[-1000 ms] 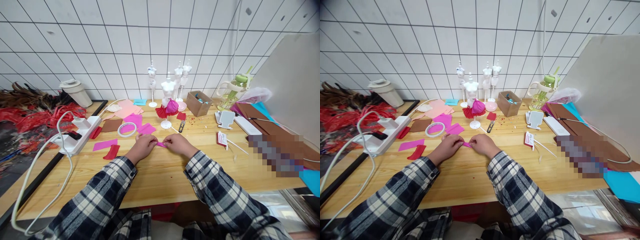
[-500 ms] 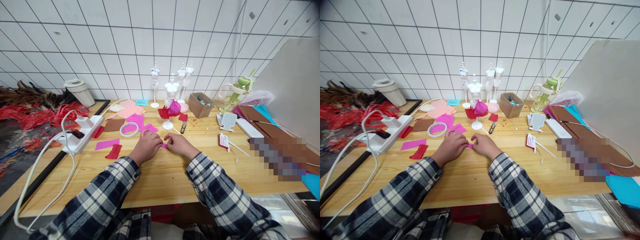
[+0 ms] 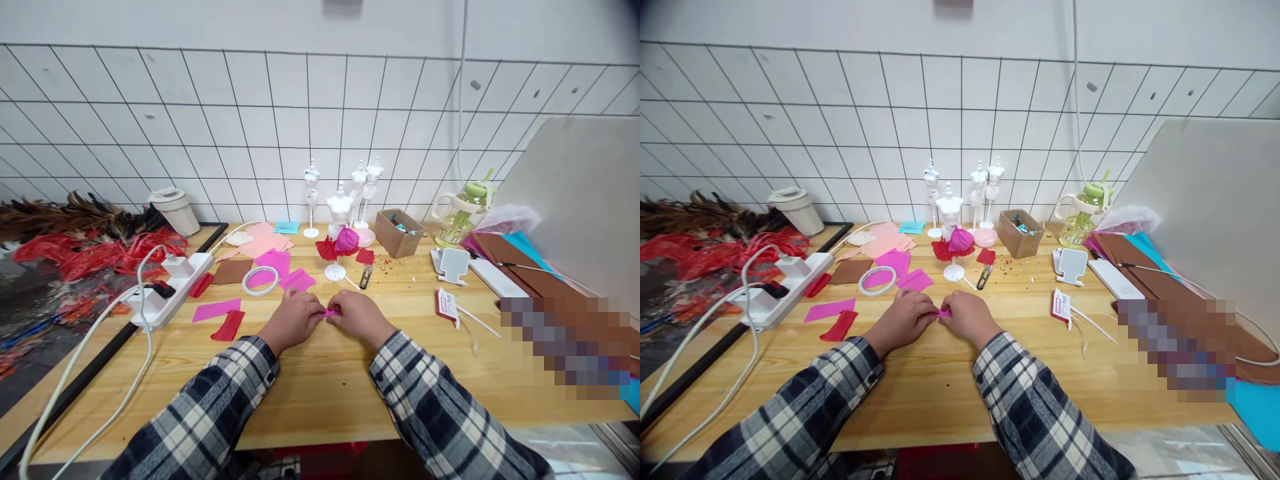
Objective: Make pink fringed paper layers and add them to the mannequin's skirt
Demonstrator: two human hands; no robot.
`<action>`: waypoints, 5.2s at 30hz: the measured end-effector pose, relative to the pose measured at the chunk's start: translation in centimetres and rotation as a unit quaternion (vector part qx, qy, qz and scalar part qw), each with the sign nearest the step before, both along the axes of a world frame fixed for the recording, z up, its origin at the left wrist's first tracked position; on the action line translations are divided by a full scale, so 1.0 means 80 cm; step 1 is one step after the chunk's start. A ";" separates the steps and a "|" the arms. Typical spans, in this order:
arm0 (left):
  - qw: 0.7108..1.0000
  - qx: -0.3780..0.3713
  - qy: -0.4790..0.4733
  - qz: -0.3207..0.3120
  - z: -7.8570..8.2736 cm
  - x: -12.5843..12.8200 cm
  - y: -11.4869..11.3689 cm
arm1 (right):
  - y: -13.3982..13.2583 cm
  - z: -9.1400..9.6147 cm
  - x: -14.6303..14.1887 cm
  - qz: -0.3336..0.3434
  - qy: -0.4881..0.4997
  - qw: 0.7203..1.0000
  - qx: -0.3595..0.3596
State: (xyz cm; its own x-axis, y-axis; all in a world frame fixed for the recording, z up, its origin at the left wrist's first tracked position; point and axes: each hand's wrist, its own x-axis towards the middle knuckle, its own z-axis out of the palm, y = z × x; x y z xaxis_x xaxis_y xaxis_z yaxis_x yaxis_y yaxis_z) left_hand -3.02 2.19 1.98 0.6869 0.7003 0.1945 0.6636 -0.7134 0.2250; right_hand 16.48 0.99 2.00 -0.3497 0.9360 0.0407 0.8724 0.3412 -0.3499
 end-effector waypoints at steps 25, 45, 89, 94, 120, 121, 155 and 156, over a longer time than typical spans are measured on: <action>0.958 -0.145 -0.228 0.092 -0.008 -0.023 0.021 | 0.014 -0.011 0.007 -0.080 0.265 0.949 -0.149; 0.990 0.056 -0.081 0.097 -0.007 -0.006 0.008 | -0.003 0.014 -0.004 -0.015 -0.041 0.997 0.064; 0.995 0.045 -0.038 0.078 -0.014 -0.008 0.011 | 0.010 0.006 0.009 -0.032 0.039 0.996 -0.076; 0.999 0.032 -0.032 0.003 -0.004 -0.003 0.008 | 0.014 0.002 0.008 -0.046 0.057 0.995 -0.072; 0.838 -0.121 -0.467 0.253 0.009 -0.006 0.007 | 0.013 0.002 0.003 -0.087 0.354 0.923 -0.123; 0.806 -0.204 -0.503 0.238 0.009 -0.002 0.007 | 0.014 0.002 0.003 -0.094 0.415 0.892 -0.154; 0.583 -0.473 -0.632 0.192 -0.008 0.028 0.003 | 0.011 0.005 -0.005 -0.101 0.402 0.896 -0.161; 0.583 -0.465 -0.636 0.196 -0.008 0.027 0.004 | 0.012 0.008 0.001 -0.114 0.354 0.922 -0.110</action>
